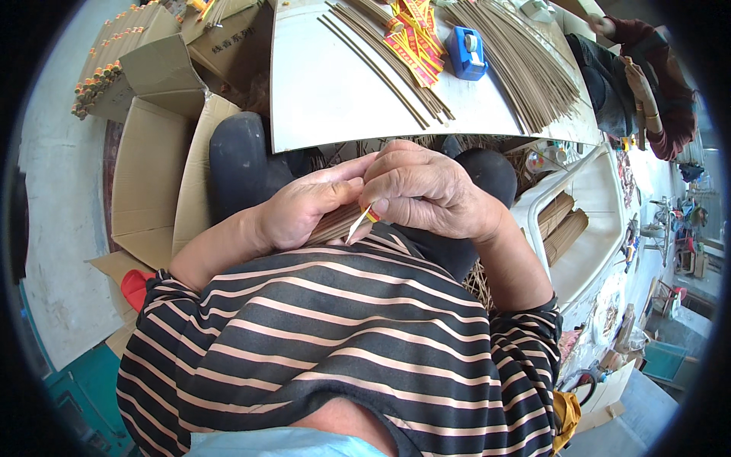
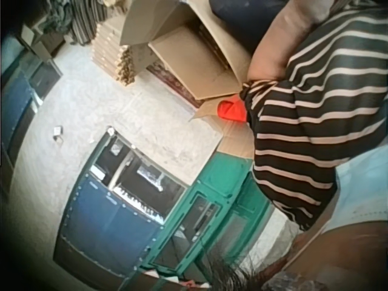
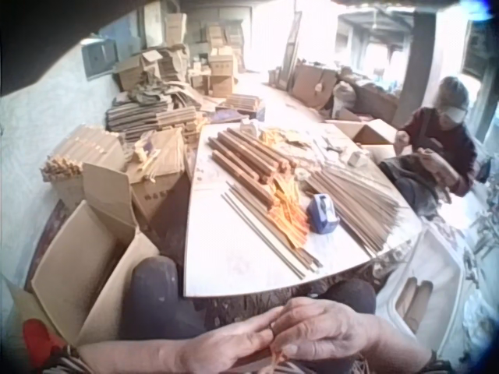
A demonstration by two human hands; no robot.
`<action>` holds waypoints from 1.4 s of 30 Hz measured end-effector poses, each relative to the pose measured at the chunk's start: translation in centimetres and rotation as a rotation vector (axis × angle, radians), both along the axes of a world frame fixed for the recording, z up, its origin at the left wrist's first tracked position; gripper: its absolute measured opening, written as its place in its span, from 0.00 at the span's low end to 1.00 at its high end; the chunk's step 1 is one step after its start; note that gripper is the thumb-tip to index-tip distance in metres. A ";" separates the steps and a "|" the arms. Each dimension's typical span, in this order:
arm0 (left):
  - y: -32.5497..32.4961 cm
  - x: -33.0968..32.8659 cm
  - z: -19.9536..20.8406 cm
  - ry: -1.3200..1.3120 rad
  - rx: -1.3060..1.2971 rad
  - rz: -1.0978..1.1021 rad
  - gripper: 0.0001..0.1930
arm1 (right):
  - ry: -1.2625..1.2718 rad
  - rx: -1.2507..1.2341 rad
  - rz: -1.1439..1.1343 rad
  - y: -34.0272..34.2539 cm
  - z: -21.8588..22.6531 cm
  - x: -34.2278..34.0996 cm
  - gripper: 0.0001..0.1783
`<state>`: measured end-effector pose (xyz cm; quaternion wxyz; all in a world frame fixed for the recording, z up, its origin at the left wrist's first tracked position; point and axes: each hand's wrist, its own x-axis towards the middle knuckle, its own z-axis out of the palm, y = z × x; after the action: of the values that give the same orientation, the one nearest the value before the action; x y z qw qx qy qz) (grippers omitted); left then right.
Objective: The person gathers thin wooden sticks into bundles, aligns them, and wraps a small red and yellow paper label around the middle to secure them. Finished bundles are placed on the table.
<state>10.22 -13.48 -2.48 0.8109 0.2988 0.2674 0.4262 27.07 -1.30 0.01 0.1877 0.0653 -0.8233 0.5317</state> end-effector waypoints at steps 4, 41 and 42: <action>0.2 0.4 1.1 -0.059 -0.048 0.013 0.26 | 0.019 0.010 0.086 0.8 0.0 -0.1 0.07; -0.3 -0.3 1.5 0.231 0.005 0.295 0.16 | -0.055 -0.269 -0.453 -2.8 -3.2 -1.1 0.13; -0.3 -0.4 1.5 0.209 -0.008 0.278 0.16 | -0.043 -0.241 -0.453 -2.8 -3.2 -1.1 0.13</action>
<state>9.82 -13.76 -1.01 0.7130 0.2983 0.3910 0.4997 26.00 -4.11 -3.16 0.2910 -0.1551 -0.7515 0.5714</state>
